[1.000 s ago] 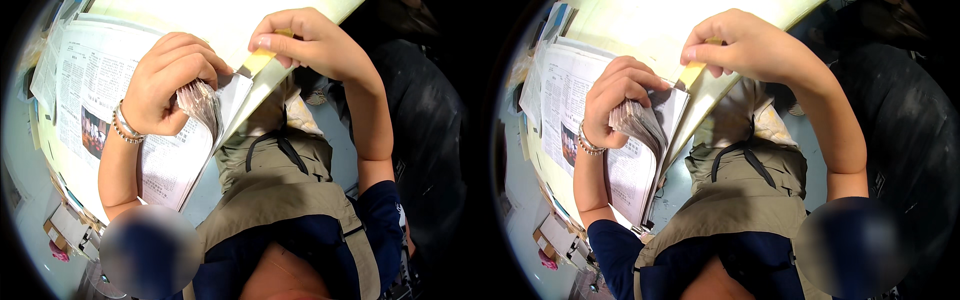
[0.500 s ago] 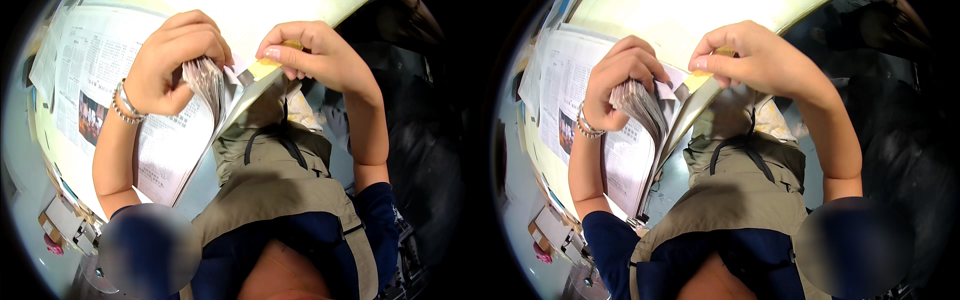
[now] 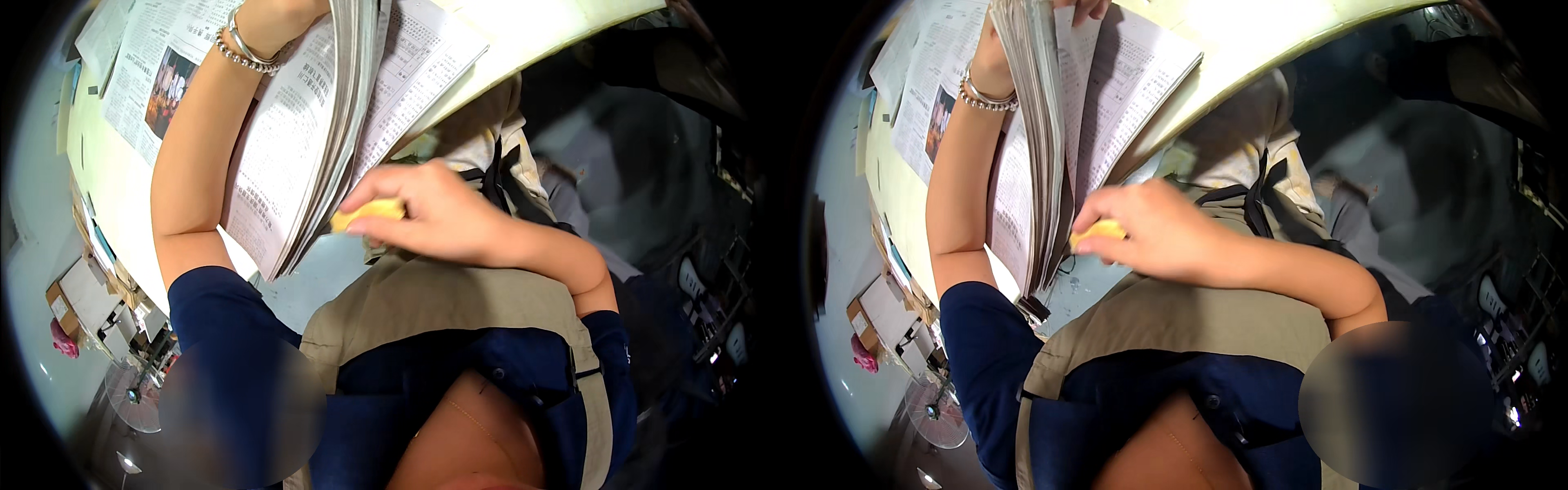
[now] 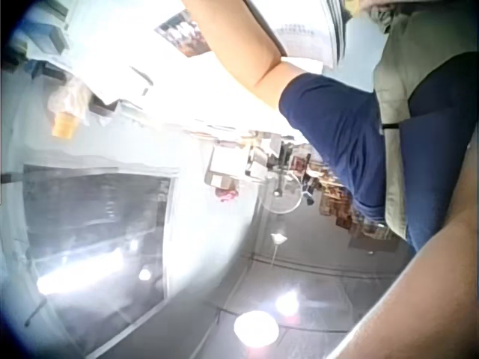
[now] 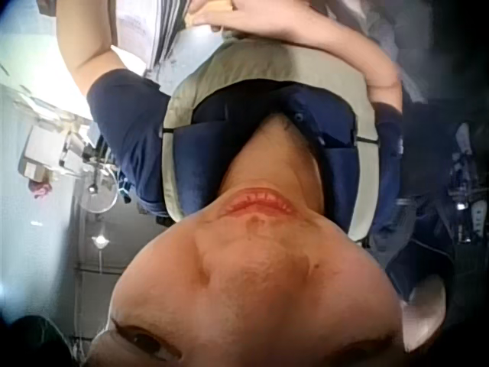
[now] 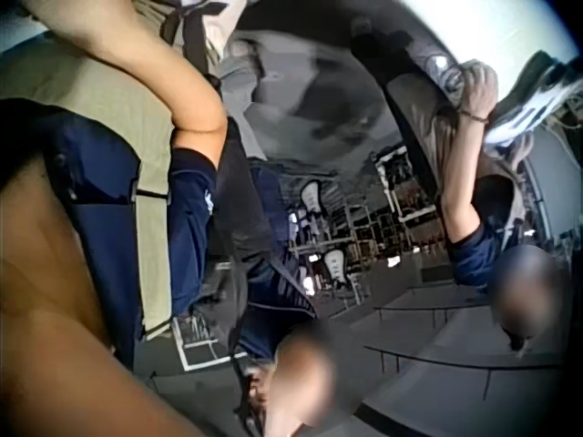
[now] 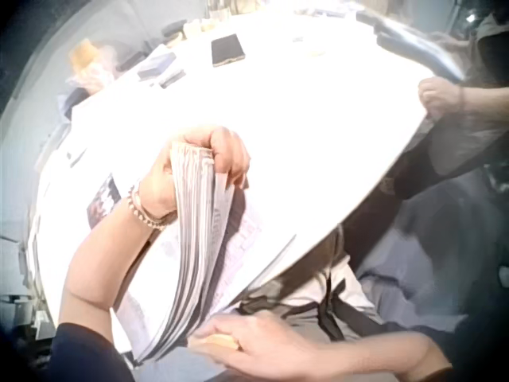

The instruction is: The person uses a yellow utility knife to trim the edges of a stack of paper sheets. They hold the stack in their left hand and carefully guide the blade along the side with their right hand, removing excess material. The person occasionally pauses to adjust the stack or clear debris from the blade.

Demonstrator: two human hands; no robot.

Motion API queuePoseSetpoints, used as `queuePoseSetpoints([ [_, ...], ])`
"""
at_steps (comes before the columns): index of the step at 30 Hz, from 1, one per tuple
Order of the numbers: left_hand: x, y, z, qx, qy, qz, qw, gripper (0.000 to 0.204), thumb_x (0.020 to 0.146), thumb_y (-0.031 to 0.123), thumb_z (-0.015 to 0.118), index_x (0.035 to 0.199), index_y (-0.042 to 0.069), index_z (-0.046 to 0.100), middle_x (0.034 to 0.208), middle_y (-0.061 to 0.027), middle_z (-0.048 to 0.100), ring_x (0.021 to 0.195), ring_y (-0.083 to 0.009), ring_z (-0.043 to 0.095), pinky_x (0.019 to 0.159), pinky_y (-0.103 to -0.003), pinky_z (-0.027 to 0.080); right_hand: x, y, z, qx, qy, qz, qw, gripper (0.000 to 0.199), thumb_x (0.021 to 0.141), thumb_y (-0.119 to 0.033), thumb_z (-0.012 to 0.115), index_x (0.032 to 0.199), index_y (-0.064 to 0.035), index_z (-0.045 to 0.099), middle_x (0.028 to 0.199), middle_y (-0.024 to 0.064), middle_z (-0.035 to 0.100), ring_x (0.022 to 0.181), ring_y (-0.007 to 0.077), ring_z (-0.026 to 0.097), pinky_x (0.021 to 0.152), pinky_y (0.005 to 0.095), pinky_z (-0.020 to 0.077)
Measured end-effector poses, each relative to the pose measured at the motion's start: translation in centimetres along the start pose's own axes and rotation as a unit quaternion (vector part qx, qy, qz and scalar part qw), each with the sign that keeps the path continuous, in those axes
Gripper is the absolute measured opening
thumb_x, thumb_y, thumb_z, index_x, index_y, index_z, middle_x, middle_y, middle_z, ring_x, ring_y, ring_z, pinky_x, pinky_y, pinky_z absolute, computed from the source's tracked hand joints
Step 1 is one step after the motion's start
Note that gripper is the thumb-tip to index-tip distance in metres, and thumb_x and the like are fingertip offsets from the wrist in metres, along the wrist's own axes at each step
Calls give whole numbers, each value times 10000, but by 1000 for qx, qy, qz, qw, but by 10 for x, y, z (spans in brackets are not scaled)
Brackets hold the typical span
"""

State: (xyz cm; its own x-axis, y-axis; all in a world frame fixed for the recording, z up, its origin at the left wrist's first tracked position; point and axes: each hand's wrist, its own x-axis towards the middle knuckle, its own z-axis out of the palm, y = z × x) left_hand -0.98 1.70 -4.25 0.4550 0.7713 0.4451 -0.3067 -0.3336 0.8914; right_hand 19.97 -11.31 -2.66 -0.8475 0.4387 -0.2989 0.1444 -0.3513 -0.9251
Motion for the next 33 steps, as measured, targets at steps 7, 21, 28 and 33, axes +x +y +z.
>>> queuePoseSetpoints([
  [7,2,13,9,16,30,-73,997,235,824,245,692,750,46,590,760,-70,578,681,-166,538,636,-282,453,17,17,41,-100,-184,-51,977,206,892,-218,621,989,-41,662,758,105,690,669,239,672,619,317,509],
  [21,20,29,24,404,-197,-13,893,11,658,115,478,663,108,486,1026,-159,696,1090,-345,620,1049,-552,333,-77,-33,-88,33,316,-77,945,151,895,-26,615,1018,50,660,846,90,668,707,97,646,615,193,514],
  [28,10,30,21,360,-132,30,923,267,529,143,524,767,30,567,767,-119,596,698,-262,551,713,-334,465,-59,-36,-98,-66,443,-141,883,151,900,-65,630,998,42,672,838,66,663,717,99,655,610,187,507],
  [33,10,35,35,388,-78,-39,917,288,520,133,516,777,20,582,759,-103,551,686,-251,528,648,-320,447,-50,-41,-101,-101,423,-129,891,133,897,-67,626,972,24,686,832,61,665,700,99,661,593,181,504],
])
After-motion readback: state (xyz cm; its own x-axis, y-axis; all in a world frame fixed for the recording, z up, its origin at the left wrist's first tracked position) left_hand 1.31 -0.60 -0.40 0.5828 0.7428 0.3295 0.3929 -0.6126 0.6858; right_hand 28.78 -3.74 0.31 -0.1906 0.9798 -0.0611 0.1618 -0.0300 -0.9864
